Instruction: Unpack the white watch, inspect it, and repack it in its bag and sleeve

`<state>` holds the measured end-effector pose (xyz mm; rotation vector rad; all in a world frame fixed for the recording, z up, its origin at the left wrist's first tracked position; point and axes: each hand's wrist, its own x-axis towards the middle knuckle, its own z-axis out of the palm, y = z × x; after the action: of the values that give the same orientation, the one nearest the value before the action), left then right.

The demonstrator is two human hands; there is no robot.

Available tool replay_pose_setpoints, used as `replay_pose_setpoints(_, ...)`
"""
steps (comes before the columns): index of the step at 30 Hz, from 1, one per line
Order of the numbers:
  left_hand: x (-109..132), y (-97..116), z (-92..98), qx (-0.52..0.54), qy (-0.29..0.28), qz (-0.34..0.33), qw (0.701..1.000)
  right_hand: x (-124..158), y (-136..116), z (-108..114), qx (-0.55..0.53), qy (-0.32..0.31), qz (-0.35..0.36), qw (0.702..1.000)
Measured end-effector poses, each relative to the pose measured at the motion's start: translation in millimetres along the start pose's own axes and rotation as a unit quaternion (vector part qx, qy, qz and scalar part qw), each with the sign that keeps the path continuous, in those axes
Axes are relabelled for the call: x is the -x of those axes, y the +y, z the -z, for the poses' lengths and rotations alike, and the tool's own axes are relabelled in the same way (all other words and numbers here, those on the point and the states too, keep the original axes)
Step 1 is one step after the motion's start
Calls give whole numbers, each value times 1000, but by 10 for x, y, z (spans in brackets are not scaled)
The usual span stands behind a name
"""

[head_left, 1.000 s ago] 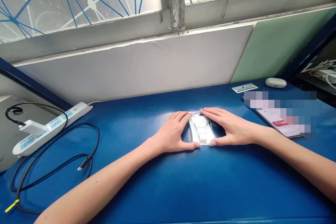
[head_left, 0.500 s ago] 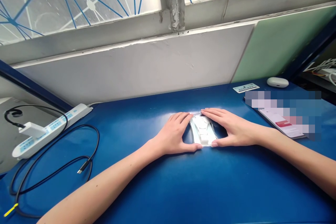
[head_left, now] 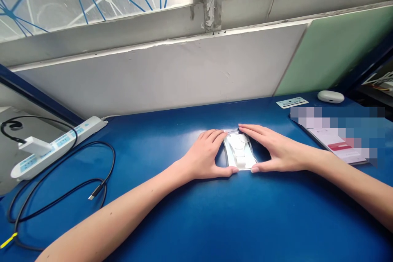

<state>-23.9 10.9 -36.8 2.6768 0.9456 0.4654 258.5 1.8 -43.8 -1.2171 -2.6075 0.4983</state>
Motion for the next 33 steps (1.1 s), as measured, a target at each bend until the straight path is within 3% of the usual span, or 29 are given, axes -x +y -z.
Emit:
replay_pose_setpoints(15,-11,-115,97,7,-35,-5,999,-1,55,-24,6,-1,-22,1000)
replay_pose_setpoints(24,-32,-84,88,-5,-44,47,998,-31,35,-25,28,24,-3,999)
replay_pose_setpoints(33,-31,-113,50,-4,-42,38,998,-29,77,-52,30,18,-10,999)
